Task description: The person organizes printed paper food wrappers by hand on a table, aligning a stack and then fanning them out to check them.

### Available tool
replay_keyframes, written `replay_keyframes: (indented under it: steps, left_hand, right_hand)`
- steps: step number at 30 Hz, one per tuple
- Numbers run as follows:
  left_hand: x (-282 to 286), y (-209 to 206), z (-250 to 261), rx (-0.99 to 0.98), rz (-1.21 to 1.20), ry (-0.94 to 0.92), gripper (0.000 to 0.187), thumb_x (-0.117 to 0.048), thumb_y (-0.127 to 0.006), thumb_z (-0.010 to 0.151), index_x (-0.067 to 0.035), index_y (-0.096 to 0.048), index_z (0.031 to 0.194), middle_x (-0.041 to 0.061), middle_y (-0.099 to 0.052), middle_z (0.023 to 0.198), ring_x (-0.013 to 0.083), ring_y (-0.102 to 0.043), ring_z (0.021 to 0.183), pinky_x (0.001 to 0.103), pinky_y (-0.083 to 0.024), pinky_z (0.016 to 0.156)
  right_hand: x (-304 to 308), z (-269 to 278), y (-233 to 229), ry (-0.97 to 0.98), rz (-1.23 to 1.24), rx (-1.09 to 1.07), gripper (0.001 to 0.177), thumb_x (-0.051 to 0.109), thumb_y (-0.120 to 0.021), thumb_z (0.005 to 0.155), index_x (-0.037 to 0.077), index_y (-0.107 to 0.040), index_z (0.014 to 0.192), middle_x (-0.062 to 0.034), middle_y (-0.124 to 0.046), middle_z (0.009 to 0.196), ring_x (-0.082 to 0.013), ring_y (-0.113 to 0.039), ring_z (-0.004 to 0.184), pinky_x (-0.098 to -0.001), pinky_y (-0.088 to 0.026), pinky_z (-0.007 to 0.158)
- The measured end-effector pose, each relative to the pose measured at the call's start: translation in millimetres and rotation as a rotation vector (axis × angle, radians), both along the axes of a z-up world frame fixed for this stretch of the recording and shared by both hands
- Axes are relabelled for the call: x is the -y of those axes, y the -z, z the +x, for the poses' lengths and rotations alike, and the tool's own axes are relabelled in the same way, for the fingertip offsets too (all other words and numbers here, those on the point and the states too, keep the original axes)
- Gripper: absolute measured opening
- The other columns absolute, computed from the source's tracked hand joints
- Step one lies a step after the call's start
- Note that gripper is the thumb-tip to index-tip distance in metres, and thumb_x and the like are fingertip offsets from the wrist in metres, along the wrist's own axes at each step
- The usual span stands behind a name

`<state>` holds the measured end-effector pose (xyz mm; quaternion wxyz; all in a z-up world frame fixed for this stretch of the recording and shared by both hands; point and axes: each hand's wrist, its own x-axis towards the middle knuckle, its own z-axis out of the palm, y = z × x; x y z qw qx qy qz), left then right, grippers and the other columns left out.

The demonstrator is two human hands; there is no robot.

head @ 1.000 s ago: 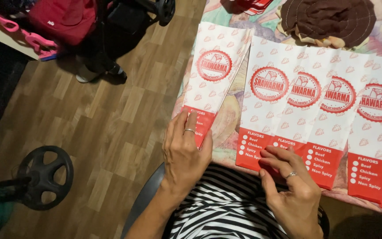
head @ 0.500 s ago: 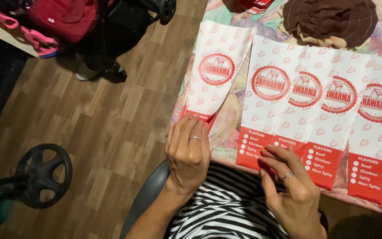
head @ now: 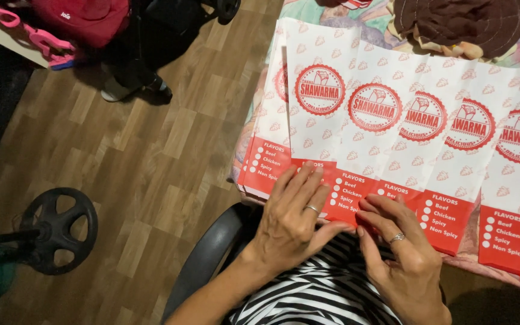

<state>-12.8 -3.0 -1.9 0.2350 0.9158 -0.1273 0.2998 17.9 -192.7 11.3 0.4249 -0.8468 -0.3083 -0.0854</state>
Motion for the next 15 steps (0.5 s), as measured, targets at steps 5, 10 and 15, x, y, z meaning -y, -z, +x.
replay_keyframes:
  steps: [5,10,15]
  left_hand:
    - [-29,-7,-16,-0.049,-0.033,0.129,0.043,-0.025,-0.079,0.097,0.008,-0.062,0.12,0.029,-0.063,0.134,0.0456,-0.059,0.13,0.058,-0.039,0.116]
    - [-45,-4,-23,-0.07,-0.014,0.241,0.016,-0.006,-0.065,0.103,0.008,-0.067,0.109,0.023,-0.07,0.12,0.0402,-0.067,0.117,0.055,-0.044,0.107]
    - [-55,-2,-23,-0.049,-0.007,0.272,0.016,-0.003,-0.054,0.105,0.009,-0.065,0.108,0.025,-0.069,0.119,0.0444,-0.065,0.117,0.058,-0.044,0.106]
  right_hand:
    - [1,1,3,-0.027,-0.006,0.027,0.022,-0.004,-0.07,0.091,-0.001,-0.07,0.113,-0.0173,-0.066,0.128,-0.0256,-0.07,0.113,-0.0429,-0.047,0.117]
    - [-4,-3,-2,-0.049,-0.016,0.065,0.028,-0.012,-0.062,0.091,-0.001,-0.07,0.115,-0.0196,-0.064,0.134,-0.0311,-0.067,0.122,-0.0389,-0.051,0.111]
    - [-30,-3,3,-0.22,0.041,0.087,0.03,-0.001,-0.066,0.094,-0.002,-0.063,0.124,-0.0239,-0.058,0.141,-0.0329,-0.065,0.127,-0.0425,-0.049,0.118]
